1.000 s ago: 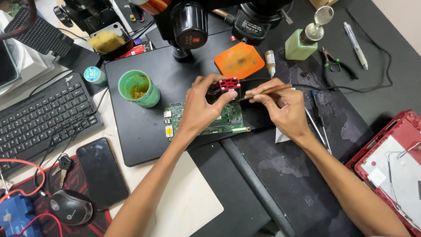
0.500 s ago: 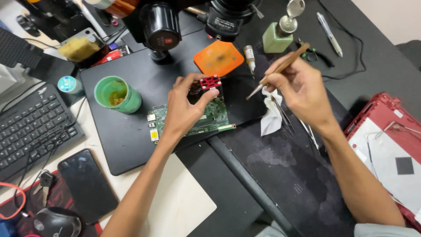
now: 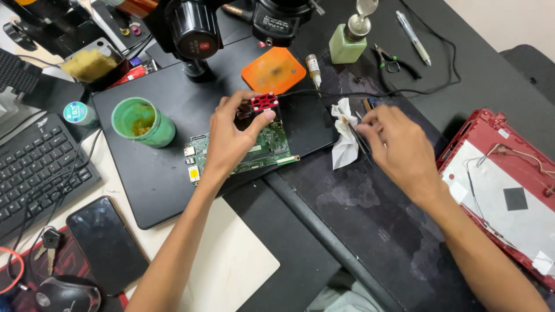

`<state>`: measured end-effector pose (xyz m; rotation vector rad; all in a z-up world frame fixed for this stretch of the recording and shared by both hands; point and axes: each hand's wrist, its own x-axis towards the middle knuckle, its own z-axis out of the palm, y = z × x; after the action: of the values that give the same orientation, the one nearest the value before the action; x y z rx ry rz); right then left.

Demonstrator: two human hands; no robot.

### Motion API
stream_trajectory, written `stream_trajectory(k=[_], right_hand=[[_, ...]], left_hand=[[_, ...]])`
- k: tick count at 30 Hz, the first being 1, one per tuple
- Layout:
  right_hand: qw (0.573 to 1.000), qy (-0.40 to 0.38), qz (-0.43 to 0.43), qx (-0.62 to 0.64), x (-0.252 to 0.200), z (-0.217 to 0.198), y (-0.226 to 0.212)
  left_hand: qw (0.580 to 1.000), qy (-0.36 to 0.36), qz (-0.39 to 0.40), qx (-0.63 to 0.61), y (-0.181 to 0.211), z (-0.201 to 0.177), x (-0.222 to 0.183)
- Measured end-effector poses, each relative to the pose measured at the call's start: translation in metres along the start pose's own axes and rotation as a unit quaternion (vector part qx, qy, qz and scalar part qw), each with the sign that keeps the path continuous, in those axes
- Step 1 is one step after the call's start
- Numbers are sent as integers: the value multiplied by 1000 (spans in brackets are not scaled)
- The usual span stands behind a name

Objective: The person holds a hot air gun over a green circuit board while using a metal probe with the other hand, then wipes the board area with a tissue. They then set the hot air gun aside, position a red fan component over the board, and brush the component with a small brush before handling the board with both hands.

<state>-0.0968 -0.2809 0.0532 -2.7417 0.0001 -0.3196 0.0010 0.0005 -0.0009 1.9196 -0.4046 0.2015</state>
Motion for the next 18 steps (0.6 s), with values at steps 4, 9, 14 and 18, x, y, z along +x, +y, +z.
stream_trajectory(k=[4,9,14,18], right_hand=[[999,-17,-11,25,-8,9,-4],[976,-24,7,215,-2,20,33],[885,-50,26,462,3,24,69],[863,-66,19,500,7,34,58]], left_hand=[[1000,-9,-8,10,2,1,0],[1000,-2,-12,-7,0,1,-1],[1000,3,-24,0,3,0,0],[1000,12,-18,-9,-1,-1,0]])
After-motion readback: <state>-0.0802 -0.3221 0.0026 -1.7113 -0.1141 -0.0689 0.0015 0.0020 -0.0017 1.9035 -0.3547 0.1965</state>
